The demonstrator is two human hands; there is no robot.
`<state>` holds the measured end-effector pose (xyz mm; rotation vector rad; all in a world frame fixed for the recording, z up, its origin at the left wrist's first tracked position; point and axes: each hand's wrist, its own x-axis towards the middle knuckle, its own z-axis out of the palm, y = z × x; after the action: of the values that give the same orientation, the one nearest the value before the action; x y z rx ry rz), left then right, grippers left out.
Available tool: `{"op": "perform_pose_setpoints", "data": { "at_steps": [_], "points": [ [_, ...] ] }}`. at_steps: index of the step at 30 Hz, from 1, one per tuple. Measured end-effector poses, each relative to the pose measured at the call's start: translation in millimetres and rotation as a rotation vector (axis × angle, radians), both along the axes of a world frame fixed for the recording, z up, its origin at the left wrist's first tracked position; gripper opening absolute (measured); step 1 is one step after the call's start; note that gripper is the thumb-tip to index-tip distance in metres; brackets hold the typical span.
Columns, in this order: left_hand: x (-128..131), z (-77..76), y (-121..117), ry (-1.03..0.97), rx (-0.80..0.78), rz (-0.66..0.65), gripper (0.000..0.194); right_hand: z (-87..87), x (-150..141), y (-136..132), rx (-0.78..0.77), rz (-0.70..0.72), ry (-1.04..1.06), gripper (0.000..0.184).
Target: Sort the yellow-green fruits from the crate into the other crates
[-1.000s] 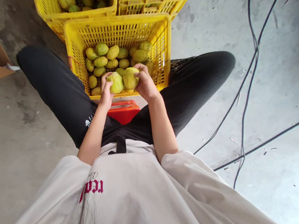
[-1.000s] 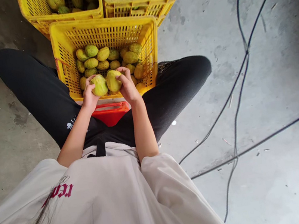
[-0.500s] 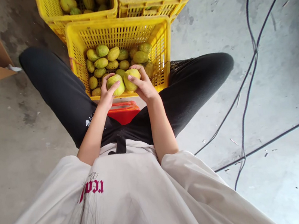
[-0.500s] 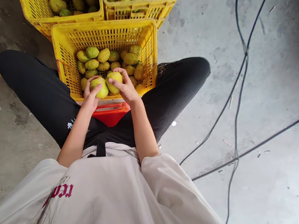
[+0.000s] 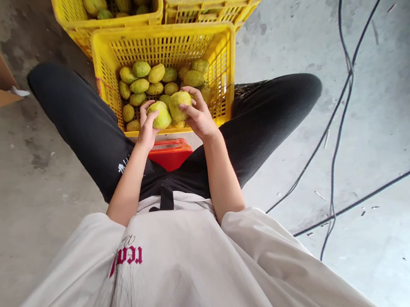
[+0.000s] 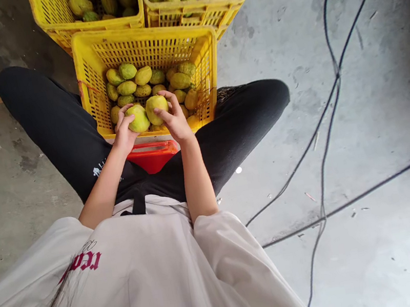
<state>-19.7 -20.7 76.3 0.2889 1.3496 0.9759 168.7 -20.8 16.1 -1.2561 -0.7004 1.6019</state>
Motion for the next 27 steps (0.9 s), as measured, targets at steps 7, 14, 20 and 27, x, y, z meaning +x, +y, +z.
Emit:
{"op": "perform_pose_setpoints", "data": {
  "at_steps": [7,14,20,27],
  "points": [
    [-3.4,-6.4,-5.1,-0.044,0.064,-0.054,0.027,18.8,1.5,0.5,0.064,0.033,0.059,0.076],
    [0.4,-1.4,-6.7,-0.007,0.040,-0.048,0.026,25.1,-8.7,-2.1,0.030,-0.018,0.043,0.051],
    [2.5,-1.2,-2.9,-0.048,0.017,0.014,0.023,14.2,-6.1,3.6,0.009,-0.004,0.119,0.043],
    [5.1,4.4,-3.0,-0.032,-0.020,0.046,0.020,36.0,-1.4,-1.1,-0.040,0.038,0.138,0.057]
  ]
}}
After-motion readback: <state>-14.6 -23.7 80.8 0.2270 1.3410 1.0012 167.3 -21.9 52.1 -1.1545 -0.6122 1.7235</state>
